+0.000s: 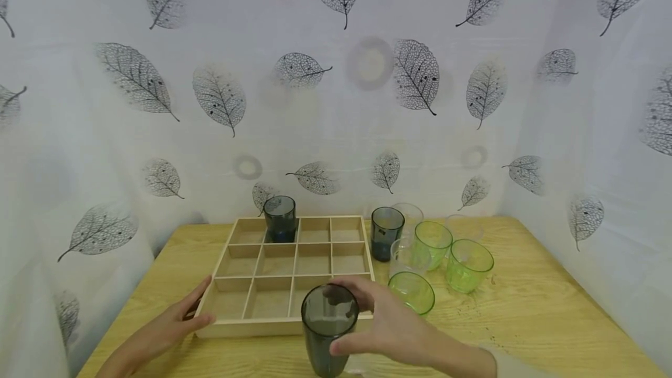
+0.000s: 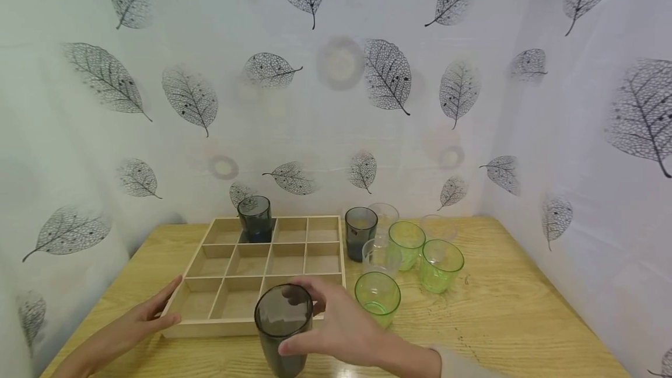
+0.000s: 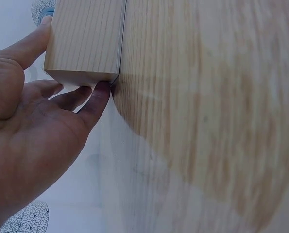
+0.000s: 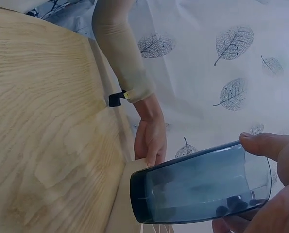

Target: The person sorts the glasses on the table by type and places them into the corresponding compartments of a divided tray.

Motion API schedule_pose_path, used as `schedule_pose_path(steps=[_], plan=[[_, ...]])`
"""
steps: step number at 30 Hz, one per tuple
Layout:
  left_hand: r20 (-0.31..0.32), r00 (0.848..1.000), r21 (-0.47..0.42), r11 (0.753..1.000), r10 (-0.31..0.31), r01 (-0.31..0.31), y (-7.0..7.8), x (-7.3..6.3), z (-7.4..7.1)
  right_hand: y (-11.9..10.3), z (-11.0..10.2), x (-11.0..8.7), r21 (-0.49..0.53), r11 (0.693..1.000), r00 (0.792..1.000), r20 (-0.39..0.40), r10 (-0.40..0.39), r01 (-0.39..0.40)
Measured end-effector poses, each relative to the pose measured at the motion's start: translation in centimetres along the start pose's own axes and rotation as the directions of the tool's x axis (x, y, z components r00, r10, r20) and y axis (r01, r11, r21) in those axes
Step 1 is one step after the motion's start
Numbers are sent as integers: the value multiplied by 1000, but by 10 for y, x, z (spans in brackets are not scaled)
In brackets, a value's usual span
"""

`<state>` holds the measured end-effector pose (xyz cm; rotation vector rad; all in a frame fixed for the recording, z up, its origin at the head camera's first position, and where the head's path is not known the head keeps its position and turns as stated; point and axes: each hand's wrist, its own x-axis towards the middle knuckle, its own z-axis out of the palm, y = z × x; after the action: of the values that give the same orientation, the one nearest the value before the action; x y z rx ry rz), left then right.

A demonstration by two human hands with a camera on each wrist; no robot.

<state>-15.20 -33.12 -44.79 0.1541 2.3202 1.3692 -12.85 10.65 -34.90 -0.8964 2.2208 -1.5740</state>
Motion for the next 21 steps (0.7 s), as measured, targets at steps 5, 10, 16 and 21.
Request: schedule_pose_path(steps=[5,10,16,21], plan=[[-3,1000,0,1000,-2,2,1,-1,0,-4,-9,18,59,998,1000,-8,26,-25],[7,1000,-9,1000,-1,1,3,-2,0,-8,-20,34,82,996,998,-47,43,-39],[9,1000,-9,1000,11,-11,2,-2,1,-8,-33,54,48,996,991,-102,86,-82],[6,1000,1,1000,19,-19,2,-1,0,-4,-42,70,5,993,984,-136,118,-119]])
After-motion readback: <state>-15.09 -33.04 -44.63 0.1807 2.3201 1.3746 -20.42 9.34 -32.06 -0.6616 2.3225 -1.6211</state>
